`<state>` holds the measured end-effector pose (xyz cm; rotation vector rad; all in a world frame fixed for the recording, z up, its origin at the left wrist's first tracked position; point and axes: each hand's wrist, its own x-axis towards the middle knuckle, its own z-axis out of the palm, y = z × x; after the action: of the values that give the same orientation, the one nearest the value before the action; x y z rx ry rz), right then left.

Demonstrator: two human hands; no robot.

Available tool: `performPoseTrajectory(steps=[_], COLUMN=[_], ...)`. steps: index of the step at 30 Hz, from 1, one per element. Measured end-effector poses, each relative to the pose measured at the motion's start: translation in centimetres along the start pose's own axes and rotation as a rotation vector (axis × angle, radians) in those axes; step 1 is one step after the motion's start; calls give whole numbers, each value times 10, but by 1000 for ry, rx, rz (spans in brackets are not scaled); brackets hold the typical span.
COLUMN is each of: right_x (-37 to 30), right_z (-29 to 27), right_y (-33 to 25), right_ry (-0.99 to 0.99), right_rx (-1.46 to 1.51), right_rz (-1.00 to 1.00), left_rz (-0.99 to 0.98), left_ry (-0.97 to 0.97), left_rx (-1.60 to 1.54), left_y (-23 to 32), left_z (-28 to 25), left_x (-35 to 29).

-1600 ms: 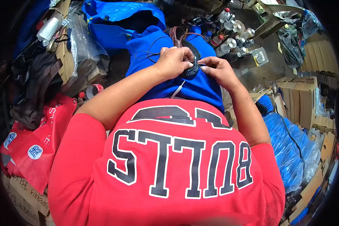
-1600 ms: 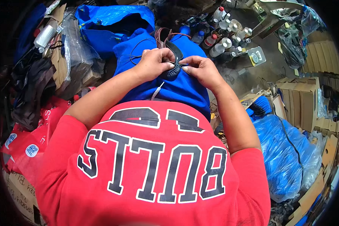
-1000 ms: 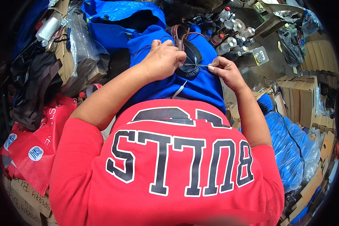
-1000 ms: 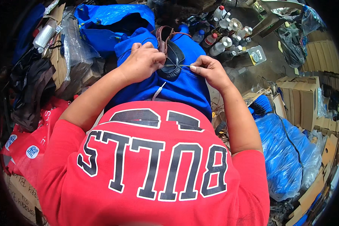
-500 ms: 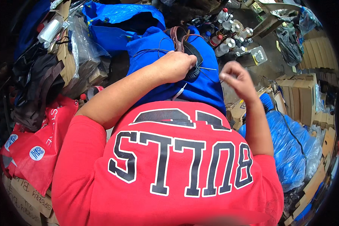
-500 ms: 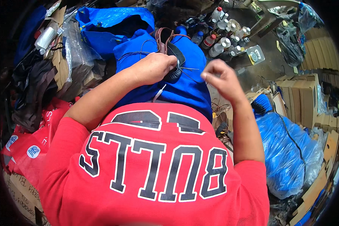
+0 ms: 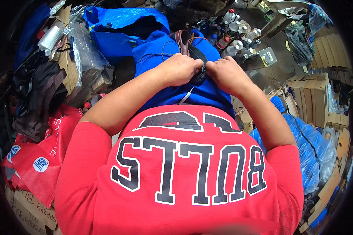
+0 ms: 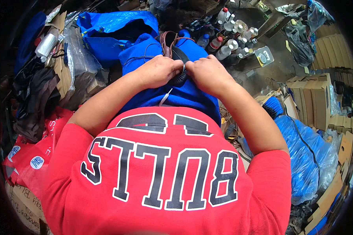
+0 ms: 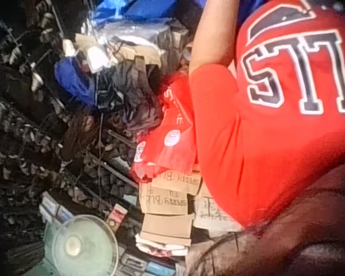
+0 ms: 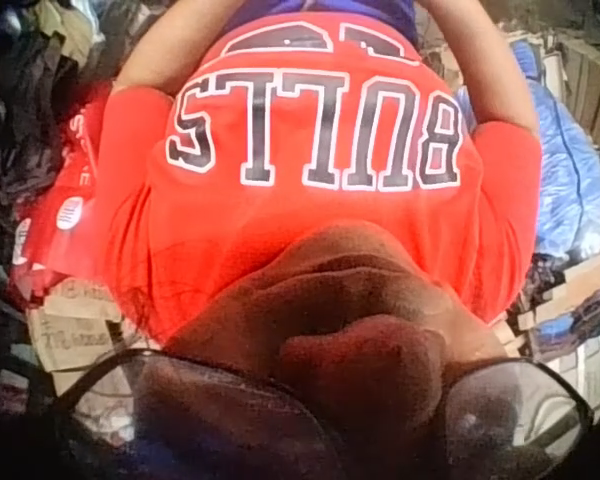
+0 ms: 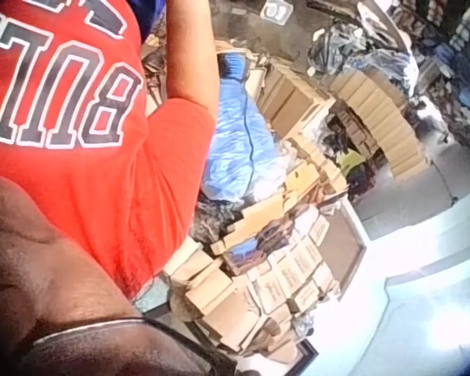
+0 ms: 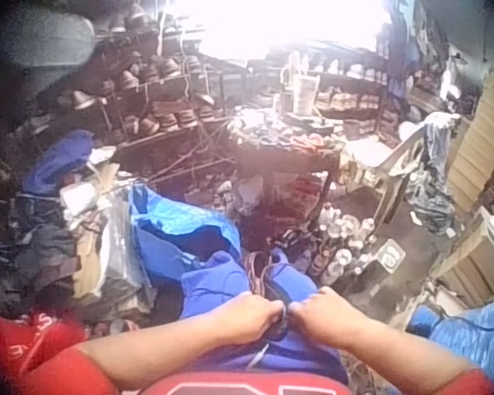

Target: Hand-stitching a black leather shoe component using a needle and thread.

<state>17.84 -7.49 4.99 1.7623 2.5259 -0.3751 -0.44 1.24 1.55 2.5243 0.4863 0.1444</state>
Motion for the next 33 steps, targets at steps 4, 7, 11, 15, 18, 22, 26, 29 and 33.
performPoseTrajectory(steps=[4, 7, 11, 15, 18, 22, 26, 29, 33], right_x=[-1, -19, -79, -70, -12, -6, -50, -102, -217], right_z=[5, 20, 47, 33, -6, -27, 10, 51, 83], right_y=[11, 34, 87, 104, 55, 10, 26, 74, 155], right_ry=[58, 141, -5, 682, 694, 378, 107, 190, 236], right_rx=[120, 242, 373, 1778, 2147, 2127, 1105, 661, 228], right_rz=[-61, -65, 577, 319, -131, -244, 174, 464, 801], left_rz=[147, 89, -336, -313, 230, 172, -58, -157, -635], left_ry=[32, 94, 251, 441, 497, -104, 127, 320, 661], left_rx=[0, 154, -12, -601, -1255, -1604, -140, 292, 694], left_y=[-12, -24, -60, -40, 10, 43, 0, -48, -84], left_z=[-6, -22, -65, -114, -111, -87, -69, -115, -227], left_x=[-10, -46, -126, -112, -55, -48, -83, -125, -226])
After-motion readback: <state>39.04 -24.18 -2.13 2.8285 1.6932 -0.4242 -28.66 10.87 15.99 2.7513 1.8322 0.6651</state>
